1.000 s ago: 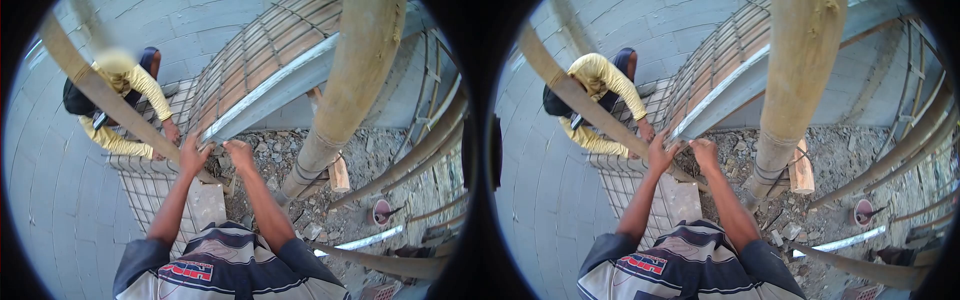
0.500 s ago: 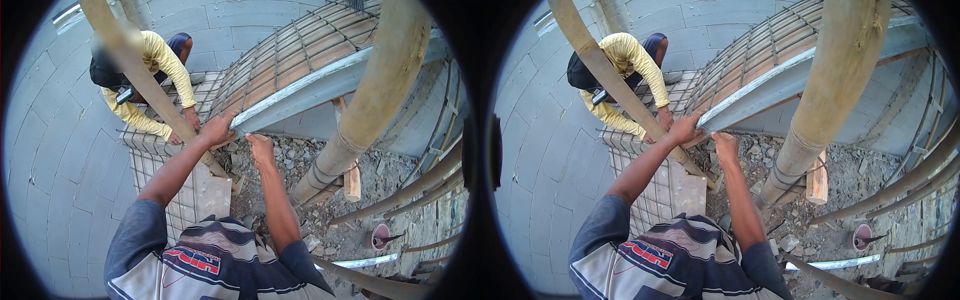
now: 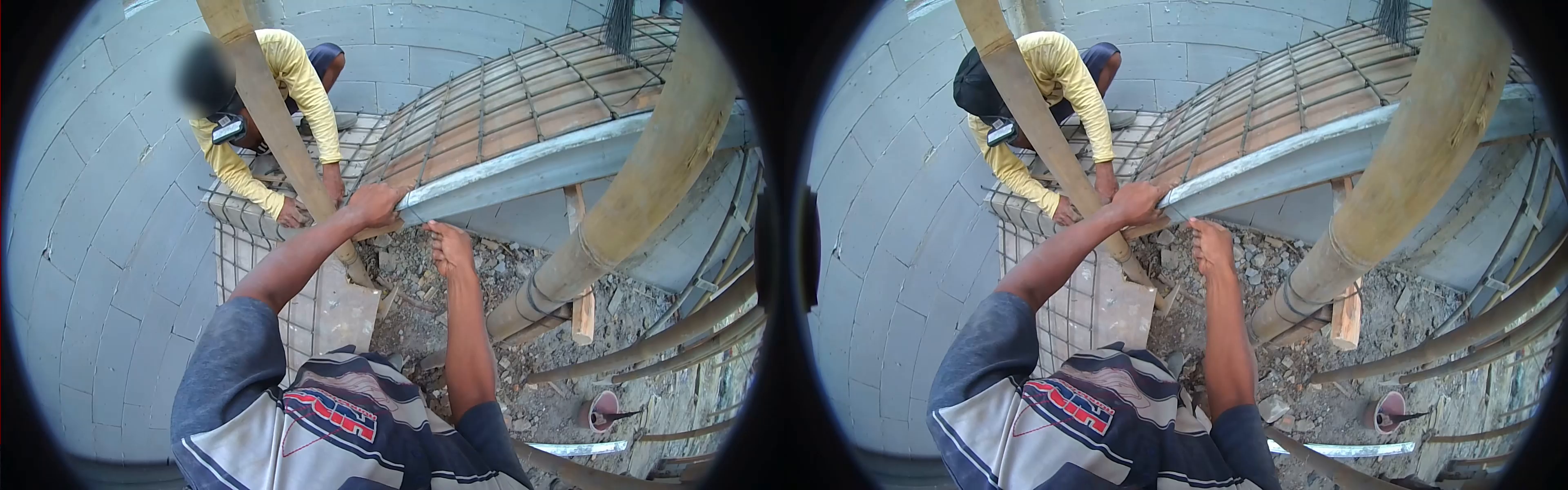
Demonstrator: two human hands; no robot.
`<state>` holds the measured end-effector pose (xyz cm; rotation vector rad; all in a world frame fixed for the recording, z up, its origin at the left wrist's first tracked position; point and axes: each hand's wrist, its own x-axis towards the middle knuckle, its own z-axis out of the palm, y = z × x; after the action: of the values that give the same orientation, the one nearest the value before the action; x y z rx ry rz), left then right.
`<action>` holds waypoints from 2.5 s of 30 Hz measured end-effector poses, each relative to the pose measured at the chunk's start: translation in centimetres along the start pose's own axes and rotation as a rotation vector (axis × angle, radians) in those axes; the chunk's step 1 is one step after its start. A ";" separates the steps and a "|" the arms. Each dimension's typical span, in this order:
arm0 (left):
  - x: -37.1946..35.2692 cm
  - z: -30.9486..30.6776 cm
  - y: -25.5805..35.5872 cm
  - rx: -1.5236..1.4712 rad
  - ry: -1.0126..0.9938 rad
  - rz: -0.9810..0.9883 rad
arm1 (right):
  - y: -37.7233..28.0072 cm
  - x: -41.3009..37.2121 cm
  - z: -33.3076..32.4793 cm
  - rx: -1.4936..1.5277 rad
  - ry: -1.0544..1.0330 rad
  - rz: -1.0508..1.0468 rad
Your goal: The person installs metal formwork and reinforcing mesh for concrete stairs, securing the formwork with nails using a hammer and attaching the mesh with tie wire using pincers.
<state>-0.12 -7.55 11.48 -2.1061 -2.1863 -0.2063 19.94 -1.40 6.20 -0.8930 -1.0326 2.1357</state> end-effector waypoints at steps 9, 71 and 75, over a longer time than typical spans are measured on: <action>-0.2 0.0 -0.5 -0.158 0.015 0.002 | 0.1 -0.2 -1.0 -0.123 0.004 -0.075; 1.2 13.5 13.1 -0.427 0.912 -0.603 | 35.9 -18.9 -23.0 -0.574 0.815 -0.071; 0.6 14.4 10.5 -0.325 0.755 -0.654 | 40.3 -20.4 -25.8 -0.651 0.821 0.052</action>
<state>10.71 -4.16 -2.33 -1.0138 -2.2930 -1.2331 43.24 -26.53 -33.02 -1.8944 -1.2313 1.2047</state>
